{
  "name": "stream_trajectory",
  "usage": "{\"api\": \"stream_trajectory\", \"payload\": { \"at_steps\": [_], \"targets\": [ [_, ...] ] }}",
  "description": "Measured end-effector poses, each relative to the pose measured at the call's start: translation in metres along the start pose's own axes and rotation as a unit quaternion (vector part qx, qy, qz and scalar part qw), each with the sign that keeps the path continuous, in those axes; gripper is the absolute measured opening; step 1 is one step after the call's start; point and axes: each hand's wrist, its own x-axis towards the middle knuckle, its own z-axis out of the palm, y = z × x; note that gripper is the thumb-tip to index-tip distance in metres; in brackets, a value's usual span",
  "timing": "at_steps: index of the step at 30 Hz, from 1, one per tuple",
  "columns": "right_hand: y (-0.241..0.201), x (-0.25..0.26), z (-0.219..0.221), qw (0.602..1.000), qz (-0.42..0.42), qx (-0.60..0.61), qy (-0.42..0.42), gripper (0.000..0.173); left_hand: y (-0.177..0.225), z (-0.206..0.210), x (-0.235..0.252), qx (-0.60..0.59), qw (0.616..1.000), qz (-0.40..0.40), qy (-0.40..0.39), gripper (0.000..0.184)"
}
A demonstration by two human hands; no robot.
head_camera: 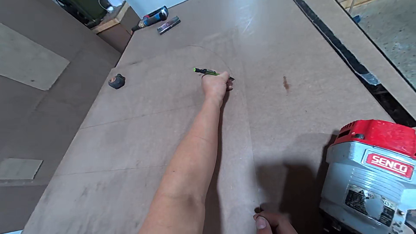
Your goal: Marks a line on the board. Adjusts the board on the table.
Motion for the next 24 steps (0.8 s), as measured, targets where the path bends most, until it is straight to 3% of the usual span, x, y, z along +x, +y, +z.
{"api": "stream_trajectory", "payload": {
  "at_steps": [24],
  "targets": [
    [-0.0019,0.0028,0.0017,0.999,0.008,-0.029,0.021,0.016,-0.0001,-0.0036,-0.0061,0.007,0.999,0.013,-0.033,0.008]
  ]
}}
